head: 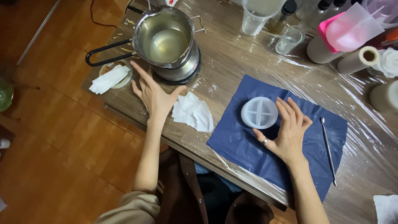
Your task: Stirring a liquid in a melting pot and then wiping the interior of the pot clean with a cloth.
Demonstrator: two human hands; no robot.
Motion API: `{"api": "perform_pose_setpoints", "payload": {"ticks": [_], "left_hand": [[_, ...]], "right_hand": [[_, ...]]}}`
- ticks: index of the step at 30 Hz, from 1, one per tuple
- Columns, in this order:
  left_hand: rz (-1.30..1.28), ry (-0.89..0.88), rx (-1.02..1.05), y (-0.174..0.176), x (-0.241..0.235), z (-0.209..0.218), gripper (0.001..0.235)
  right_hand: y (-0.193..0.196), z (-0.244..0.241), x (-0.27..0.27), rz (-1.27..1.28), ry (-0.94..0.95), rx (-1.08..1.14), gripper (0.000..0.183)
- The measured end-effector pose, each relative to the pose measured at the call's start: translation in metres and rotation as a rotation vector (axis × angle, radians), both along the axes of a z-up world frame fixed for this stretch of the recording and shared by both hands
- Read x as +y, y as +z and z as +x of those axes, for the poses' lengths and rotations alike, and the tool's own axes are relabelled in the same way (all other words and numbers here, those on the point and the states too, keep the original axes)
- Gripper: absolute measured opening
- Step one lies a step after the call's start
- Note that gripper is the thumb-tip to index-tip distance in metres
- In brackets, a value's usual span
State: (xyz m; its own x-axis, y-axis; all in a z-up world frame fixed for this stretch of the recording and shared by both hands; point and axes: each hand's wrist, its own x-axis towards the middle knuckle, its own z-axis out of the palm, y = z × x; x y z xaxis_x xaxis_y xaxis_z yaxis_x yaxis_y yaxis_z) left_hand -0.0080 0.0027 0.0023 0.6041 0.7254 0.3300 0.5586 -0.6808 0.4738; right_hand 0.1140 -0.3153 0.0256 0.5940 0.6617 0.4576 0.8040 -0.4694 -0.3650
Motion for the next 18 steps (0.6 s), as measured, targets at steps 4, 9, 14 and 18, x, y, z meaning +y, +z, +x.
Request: {"api": "perform_pose_setpoints", "payload": {"ticks": [4,9,14,18], "left_hand": [[0.004,0.020,0.019,0.021,-0.013,0.009,0.140],[0.033,0.033,-0.023,-0.005,0.001,0.005,0.147],[0.050,-0.012,-0.025,-0.013,0.007,0.000,0.145],[0.015,-0.056,0.055,0.014,-0.003,-0.010,0.131]], "right_hand": [[-0.001,0.001,0.001,-0.003,0.002,0.000,0.083],[-0.001,0.001,0.000,-0.006,-0.001,-0.004,0.082],[-0.002,0.000,0.001,-0.014,-0.001,-0.006,0.082],[-0.003,0.002,0.000,-0.007,0.001,-0.003,0.083]]}}
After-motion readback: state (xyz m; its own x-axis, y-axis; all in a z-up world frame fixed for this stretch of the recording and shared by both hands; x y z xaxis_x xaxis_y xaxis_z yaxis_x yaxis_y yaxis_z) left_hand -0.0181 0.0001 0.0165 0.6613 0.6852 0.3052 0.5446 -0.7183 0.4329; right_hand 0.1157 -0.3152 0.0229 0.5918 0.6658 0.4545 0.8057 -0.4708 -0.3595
